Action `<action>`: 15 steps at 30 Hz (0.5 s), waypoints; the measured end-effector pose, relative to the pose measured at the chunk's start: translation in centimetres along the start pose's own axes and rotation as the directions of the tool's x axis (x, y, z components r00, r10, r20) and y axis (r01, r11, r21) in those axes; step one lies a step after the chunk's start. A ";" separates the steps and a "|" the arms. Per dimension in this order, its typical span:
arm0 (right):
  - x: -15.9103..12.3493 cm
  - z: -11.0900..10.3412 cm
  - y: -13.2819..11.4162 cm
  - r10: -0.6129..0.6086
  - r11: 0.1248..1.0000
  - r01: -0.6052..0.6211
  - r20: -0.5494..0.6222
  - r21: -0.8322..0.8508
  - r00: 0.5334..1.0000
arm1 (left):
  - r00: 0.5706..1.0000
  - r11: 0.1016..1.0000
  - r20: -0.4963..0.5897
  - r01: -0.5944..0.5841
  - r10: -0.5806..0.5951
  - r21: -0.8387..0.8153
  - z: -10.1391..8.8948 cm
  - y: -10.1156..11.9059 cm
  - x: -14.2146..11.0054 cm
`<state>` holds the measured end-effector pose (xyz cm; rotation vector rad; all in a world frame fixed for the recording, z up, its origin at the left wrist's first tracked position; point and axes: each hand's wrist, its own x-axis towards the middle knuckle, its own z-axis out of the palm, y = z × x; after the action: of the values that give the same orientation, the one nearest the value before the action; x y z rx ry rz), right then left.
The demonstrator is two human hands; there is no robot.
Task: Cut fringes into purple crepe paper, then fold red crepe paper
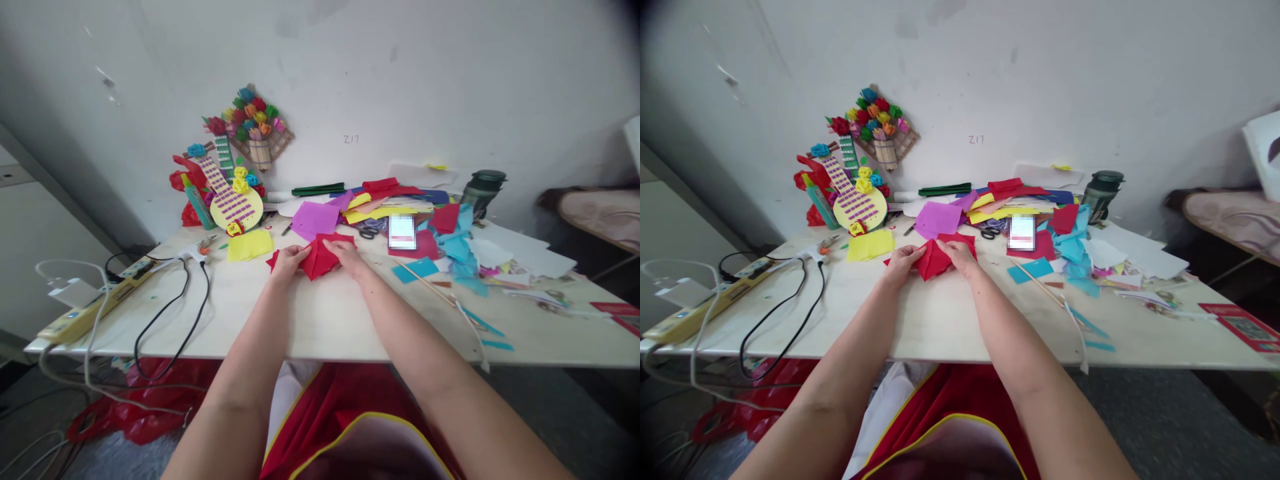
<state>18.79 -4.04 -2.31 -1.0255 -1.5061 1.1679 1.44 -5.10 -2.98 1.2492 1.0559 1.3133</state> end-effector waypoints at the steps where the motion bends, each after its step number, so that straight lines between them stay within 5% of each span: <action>1: -0.1 0.0 -0.1 0.046 0.998 -0.047 0.022 0.045 0.999 | 0.999 1.000 -0.031 -0.011 0.011 -0.006 0.0 0.0 0.1; 6: 0.0 0.3 -0.3 0.092 0.988 -0.094 0.021 0.122 0.996 | 0.994 0.998 -0.111 -0.007 0.000 -0.056 0.1 -0.3 0.5; 15: 0.2 0.6 -0.4 0.066 0.990 -0.053 -0.095 0.130 0.993 | 1.000 0.968 0.001 0.015 -0.016 -0.251 -0.1 -0.1 0.2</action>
<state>18.15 -3.98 -1.96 -1.0320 -1.3139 1.2206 1.32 -4.92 -3.12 1.0479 0.8664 1.3880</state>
